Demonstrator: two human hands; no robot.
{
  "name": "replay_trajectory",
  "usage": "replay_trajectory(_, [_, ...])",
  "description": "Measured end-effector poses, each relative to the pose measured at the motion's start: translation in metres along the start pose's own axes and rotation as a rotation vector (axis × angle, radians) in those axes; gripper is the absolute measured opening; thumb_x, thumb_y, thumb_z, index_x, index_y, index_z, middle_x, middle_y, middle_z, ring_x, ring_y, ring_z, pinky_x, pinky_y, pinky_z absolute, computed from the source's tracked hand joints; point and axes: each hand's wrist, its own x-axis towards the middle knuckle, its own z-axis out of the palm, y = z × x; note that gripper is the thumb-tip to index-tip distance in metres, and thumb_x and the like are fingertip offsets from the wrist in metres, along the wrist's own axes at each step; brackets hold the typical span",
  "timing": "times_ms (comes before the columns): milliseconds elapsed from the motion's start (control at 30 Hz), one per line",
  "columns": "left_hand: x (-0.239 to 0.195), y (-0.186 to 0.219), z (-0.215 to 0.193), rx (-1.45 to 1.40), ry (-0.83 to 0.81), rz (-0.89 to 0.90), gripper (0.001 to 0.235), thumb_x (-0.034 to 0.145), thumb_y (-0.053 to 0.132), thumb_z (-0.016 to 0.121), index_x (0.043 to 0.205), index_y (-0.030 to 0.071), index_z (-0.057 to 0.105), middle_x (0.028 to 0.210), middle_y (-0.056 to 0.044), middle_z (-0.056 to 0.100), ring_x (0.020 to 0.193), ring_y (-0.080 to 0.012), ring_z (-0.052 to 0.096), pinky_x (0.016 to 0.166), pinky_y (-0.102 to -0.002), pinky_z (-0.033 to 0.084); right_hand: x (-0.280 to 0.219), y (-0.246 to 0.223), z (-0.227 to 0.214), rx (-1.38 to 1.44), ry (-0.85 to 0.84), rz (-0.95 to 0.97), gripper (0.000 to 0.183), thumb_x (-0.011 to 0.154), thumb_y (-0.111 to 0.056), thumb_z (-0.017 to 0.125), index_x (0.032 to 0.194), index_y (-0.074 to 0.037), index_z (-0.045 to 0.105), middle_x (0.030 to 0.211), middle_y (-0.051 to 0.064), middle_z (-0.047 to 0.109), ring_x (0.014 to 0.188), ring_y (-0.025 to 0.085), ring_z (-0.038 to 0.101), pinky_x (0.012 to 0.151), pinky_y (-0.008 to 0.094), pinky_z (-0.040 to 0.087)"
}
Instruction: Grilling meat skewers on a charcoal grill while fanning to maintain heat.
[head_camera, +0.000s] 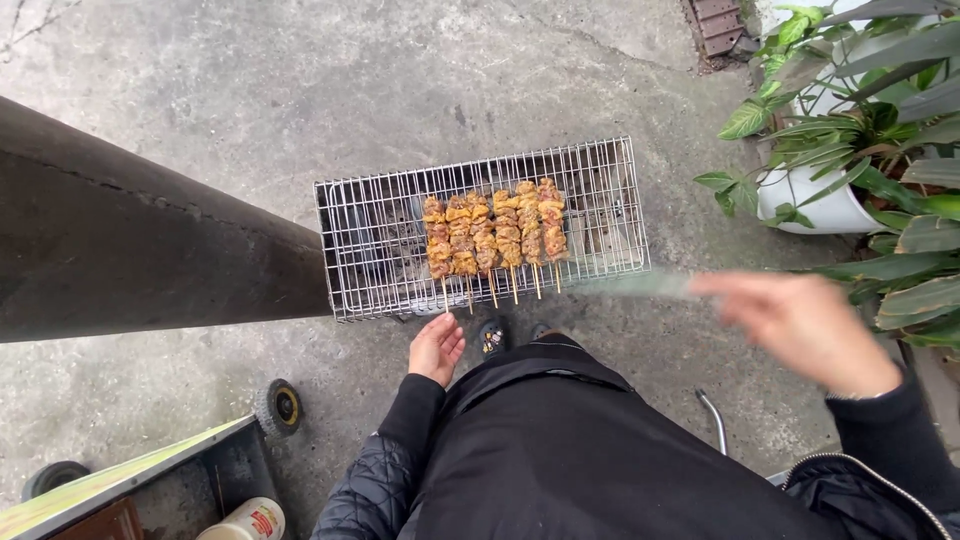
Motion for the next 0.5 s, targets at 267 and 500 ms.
replay_trajectory(267, [0.010, -0.007, -0.002, 0.005, 0.003, -0.018, 0.024, 0.092, 0.009, 0.079, 0.115, 0.009, 0.073, 0.090, -0.006, 0.074, 0.080, -0.0177, 0.072, 0.073, -0.032, 0.060, -0.007, 0.015, 0.004, -0.174, -0.070, 0.058, 0.043, 0.097, -0.029, 0.066, 0.133, -0.050, 0.074, 0.102, -0.010, 0.078, 0.055, 0.016, 0.065, 0.067, 0.028, 0.053])
replay_trajectory(500, [0.006, -0.007, -0.001, 0.022, 0.018, -0.030, 0.027, 0.091, 0.011, 0.080, 0.117, 0.009, 0.073, 0.091, -0.006, 0.074, 0.081, -0.0181, 0.072, 0.073, -0.032, 0.059, -0.010, 0.015, 0.015, -0.322, -0.286, 0.056, 0.041, 0.098, -0.036, 0.064, 0.131, -0.057, 0.077, 0.070, -0.014, 0.082, 0.055, 0.009, 0.057, 0.066, 0.023, 0.041])
